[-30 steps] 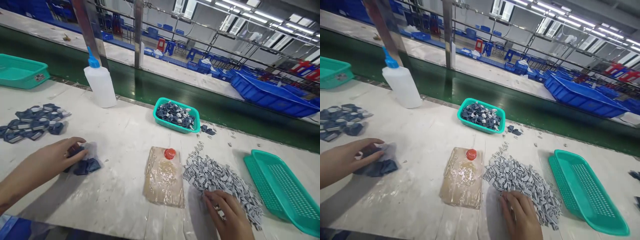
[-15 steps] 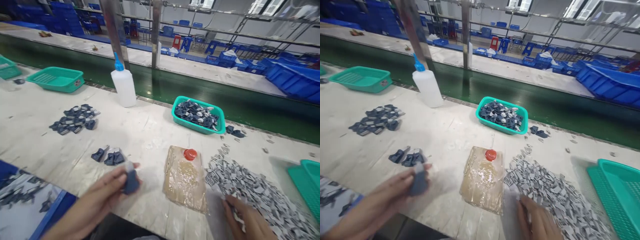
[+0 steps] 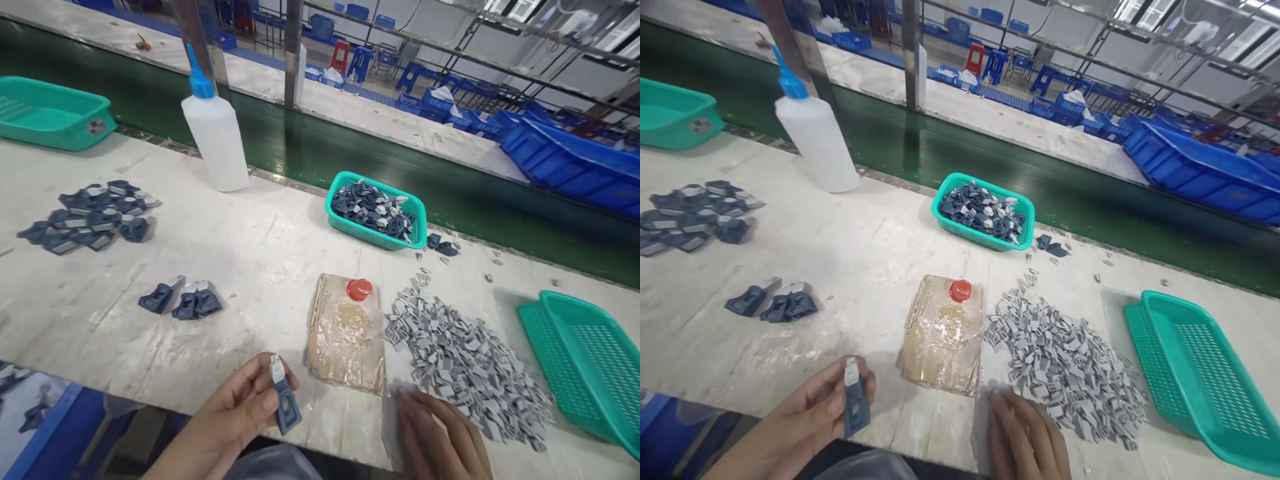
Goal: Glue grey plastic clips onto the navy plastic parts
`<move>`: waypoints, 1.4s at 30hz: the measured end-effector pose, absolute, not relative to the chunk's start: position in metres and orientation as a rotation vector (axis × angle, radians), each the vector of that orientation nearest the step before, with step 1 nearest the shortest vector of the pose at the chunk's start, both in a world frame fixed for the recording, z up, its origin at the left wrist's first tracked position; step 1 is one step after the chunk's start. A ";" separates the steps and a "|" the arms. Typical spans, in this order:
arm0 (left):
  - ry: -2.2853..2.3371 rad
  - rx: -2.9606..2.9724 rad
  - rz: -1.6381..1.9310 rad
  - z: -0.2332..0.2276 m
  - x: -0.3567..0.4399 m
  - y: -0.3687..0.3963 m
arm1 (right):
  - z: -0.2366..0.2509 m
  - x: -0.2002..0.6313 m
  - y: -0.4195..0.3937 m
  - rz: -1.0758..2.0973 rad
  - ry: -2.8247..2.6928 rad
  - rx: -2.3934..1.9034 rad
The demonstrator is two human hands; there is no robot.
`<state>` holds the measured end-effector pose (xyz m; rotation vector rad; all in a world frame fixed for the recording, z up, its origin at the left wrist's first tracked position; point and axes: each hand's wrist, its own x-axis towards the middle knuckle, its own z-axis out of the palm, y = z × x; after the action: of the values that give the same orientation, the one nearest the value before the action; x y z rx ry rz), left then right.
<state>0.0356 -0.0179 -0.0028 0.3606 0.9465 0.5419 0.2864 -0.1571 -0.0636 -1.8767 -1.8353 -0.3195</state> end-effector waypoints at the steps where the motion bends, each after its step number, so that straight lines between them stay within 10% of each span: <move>1: 0.953 0.346 0.546 -0.005 0.036 -0.018 | -0.061 0.286 -0.155 -0.337 -1.790 -1.890; 42: 0.860 0.136 0.695 -0.036 0.030 -0.032 | -0.027 0.277 -0.027 -0.287 -1.989 -1.761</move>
<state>0.0296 -0.0321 -0.0360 0.1358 0.8600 0.6952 0.2773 -0.0269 -0.0272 -1.7613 -1.9888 -0.2867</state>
